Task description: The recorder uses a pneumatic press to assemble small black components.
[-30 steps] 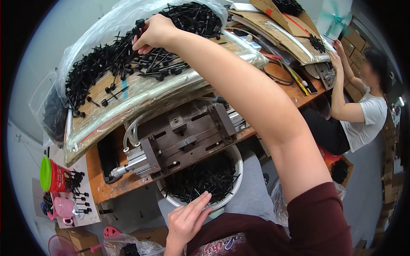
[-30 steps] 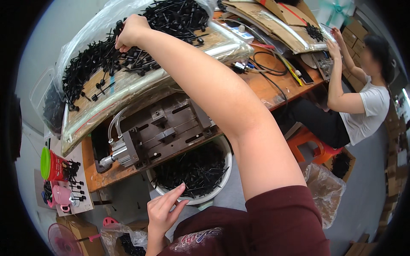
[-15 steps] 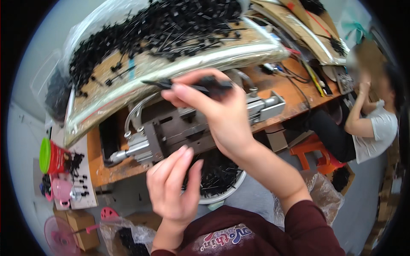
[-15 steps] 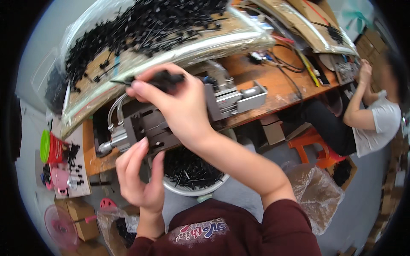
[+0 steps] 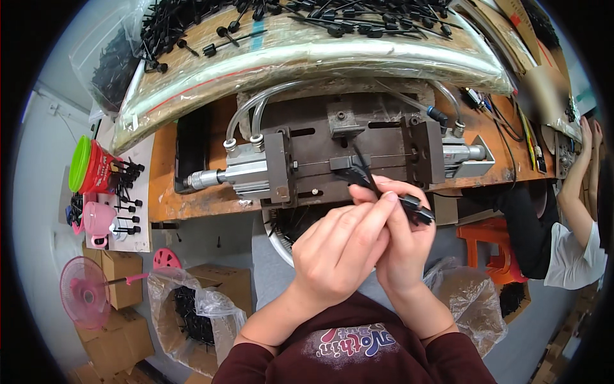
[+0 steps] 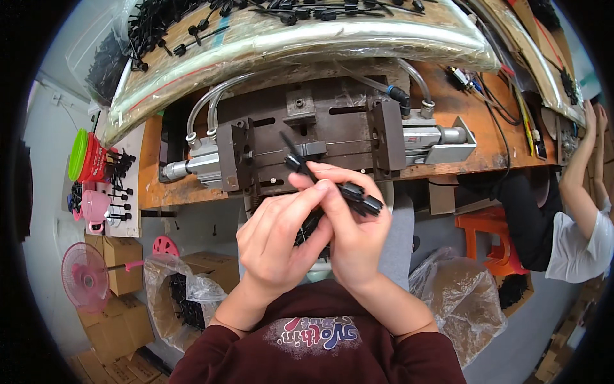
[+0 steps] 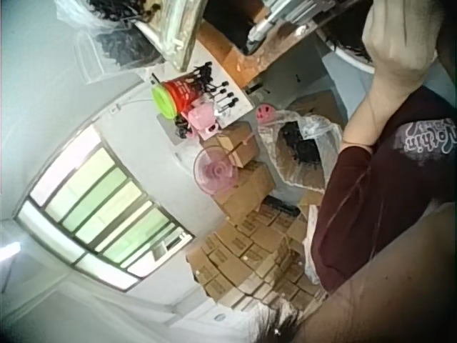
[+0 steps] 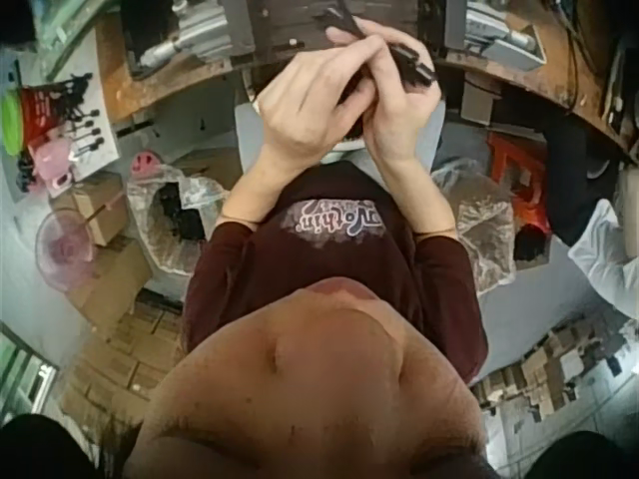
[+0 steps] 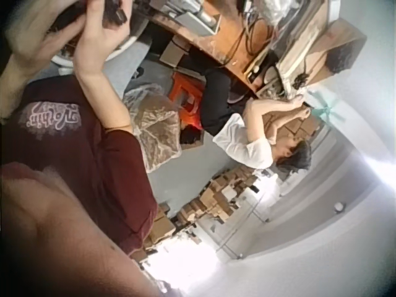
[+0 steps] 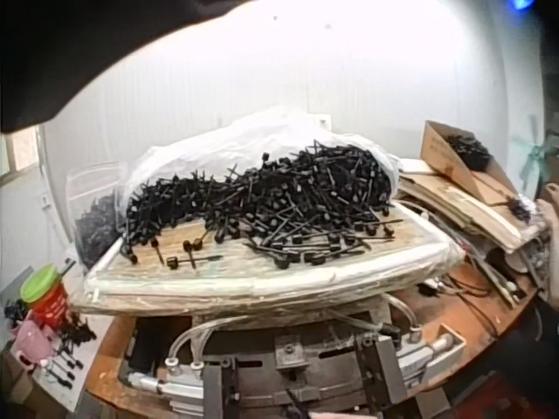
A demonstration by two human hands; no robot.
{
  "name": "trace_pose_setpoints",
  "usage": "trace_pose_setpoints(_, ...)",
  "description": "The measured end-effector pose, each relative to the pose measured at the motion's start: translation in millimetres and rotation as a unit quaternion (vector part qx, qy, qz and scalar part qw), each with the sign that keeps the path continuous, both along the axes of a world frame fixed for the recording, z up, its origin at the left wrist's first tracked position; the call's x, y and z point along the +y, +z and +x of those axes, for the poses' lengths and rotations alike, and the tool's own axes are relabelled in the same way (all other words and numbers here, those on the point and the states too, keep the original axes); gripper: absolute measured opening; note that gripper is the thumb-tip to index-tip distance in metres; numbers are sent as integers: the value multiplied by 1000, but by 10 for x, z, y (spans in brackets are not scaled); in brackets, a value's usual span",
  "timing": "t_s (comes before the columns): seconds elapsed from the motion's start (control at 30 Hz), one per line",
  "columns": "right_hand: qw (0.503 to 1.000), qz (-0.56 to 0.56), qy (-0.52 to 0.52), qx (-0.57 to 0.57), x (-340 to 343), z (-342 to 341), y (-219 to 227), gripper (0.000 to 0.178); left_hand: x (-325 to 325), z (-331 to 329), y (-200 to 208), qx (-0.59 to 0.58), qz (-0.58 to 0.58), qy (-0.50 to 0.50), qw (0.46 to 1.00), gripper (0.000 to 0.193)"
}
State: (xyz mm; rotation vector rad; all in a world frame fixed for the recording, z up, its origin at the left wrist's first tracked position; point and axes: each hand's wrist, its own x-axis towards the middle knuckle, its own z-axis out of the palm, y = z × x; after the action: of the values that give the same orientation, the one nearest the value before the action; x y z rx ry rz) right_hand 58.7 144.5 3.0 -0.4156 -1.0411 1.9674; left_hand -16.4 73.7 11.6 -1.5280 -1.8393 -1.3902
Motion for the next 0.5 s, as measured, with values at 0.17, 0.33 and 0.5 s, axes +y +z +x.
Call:
trace_pose_setpoints(0.17,979,161,-105,-68,226,157,-9,15,-215,-41,74,-50,-69,-46,995,40)
trace_pose_setpoints(0.33,973,160,-134,-95,271,335,41,17,-167,-178,-19,5,-176,-16,984,30)
trace_pose_setpoints(0.5,976,165,-92,-104,275,431,110,17,-111,-188,-11,68,-232,19,970,24)
